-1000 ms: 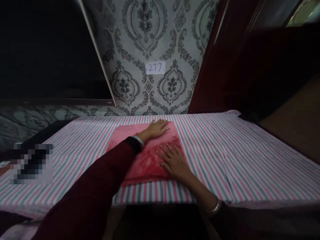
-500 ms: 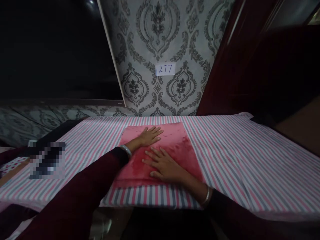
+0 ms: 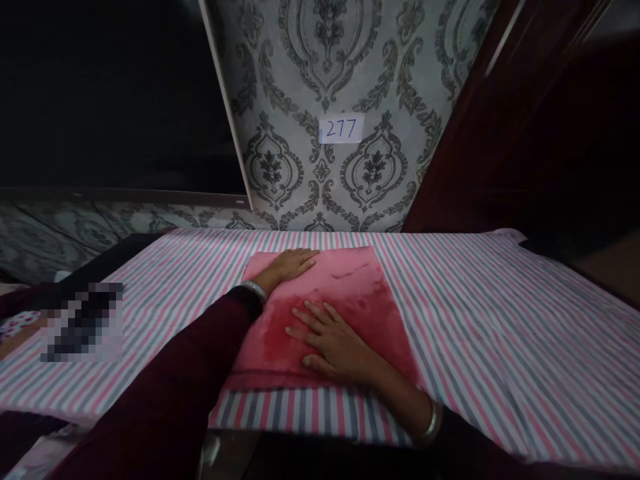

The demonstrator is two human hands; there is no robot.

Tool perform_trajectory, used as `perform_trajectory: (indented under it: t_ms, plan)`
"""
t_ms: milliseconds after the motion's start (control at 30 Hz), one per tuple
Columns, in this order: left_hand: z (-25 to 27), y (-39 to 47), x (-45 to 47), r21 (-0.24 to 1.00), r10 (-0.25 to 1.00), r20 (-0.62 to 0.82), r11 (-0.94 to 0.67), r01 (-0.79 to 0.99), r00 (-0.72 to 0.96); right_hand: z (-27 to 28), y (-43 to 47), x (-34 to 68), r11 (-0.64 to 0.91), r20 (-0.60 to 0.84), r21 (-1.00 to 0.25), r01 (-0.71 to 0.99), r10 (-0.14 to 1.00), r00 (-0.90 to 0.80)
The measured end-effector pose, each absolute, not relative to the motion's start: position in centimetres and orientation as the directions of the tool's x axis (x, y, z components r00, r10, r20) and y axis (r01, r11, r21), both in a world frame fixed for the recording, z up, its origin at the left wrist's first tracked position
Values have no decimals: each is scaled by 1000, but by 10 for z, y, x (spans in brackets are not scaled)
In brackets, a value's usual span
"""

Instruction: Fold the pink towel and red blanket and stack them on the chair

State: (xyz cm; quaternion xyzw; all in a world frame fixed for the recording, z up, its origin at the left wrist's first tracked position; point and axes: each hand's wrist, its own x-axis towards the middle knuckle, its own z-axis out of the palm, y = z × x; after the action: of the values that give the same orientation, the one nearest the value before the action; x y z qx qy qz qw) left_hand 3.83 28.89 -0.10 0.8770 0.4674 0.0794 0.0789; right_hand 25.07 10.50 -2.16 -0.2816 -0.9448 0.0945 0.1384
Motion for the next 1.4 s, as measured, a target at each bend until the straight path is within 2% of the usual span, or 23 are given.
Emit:
perform_trajectory:
  t_ms: [167,267,400,567,733,867,1033,1100,1200,1300,1400]
  plan:
    - [15,266,47,72,887,77,-460,885,455,-17,104,253,816,151,-257,518,563,-812]
    - [26,251,36,117,877,33,-479,870,479,2,103,248,816,110,-256,518,557,-823]
    - [31,233,5,178,869,-28,-481,858,493,29,103,221,855,165,-274,441,493,-854]
    - [15,226,-21,156,907,-29,-410,898,419,9,107,184,905,184,-261,336,388,-903]
    - [-3,236,-32,199,929,6,-363,910,369,-17,106,181,902,167,-265,342,392,-905]
    - [-6,249,-40,241,950,-28,-295,925,310,-16,106,181,908,182,-244,341,388,-903]
    - [14,248,-40,178,965,-69,-237,955,253,2,102,179,903,201,-217,370,412,-889]
    - [25,237,-39,144,985,-36,-161,976,167,14,103,191,878,208,-232,418,465,-860]
    - [29,204,-41,130,992,69,-118,984,110,23,106,235,748,297,-247,616,664,-687]
    - [11,155,-42,113,962,161,-238,965,219,6,110,293,513,370,-268,815,836,-405]
    - [-16,113,-39,143,938,205,-311,940,279,-27,109,334,398,333,-344,850,898,-286]
